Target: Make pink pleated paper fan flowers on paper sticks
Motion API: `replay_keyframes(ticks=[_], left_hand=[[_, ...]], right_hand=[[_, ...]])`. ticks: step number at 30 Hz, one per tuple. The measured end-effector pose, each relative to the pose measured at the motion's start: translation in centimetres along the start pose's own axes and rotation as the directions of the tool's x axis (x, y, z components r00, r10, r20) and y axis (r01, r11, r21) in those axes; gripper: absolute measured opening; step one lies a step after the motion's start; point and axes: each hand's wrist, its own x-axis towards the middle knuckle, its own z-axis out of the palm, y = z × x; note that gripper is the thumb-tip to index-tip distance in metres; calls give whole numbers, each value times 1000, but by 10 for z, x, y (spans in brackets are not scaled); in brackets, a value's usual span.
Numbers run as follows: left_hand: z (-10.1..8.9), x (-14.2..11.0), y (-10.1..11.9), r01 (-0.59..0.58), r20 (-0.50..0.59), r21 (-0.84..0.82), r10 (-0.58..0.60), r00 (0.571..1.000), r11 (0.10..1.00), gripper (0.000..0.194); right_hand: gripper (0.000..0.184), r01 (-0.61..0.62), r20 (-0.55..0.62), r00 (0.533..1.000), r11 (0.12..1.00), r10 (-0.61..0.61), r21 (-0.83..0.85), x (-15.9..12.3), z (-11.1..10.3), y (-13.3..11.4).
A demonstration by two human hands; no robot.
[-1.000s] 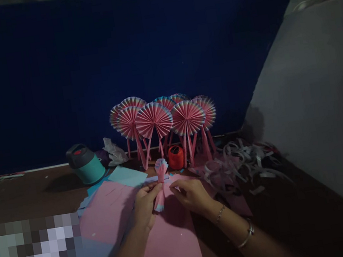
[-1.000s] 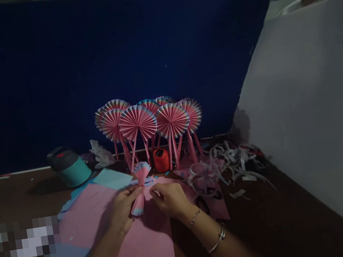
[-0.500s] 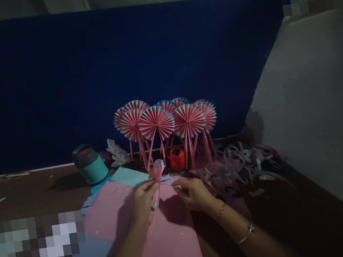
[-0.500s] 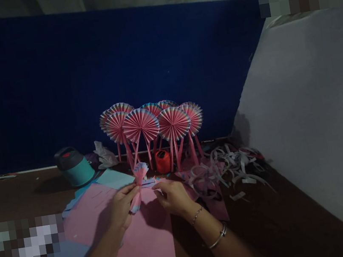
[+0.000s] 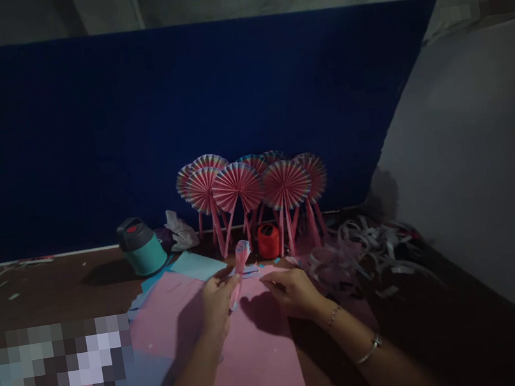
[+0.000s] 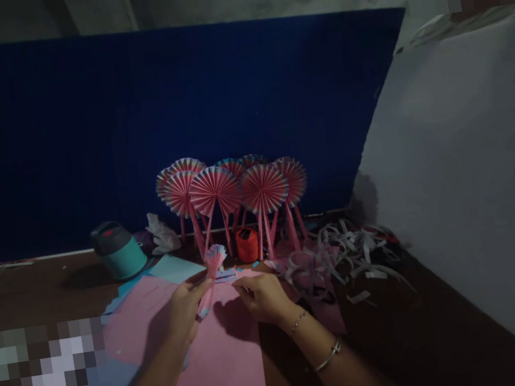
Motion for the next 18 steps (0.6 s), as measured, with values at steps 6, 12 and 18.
replay_keyframes(ticks=[6, 12, 18], left_hand=[[-2, 0, 0, 9, -44, 50, -7, 999, 999, 28], [-2, 3, -2, -9, -33, 13, 9, 999, 1000, 30], [-3, 1, -1, -76, 9, 90, 76, 997, 993, 24]], right_hand=[[20, -13, 9, 1000, 1000, 13, 21, 0, -2, -3], [20, 5, -2, 1000, 1000, -5, 3, 0, 1, 0], [25, 26, 10, 1000, 1000, -26, 0, 0, -2, -3]])
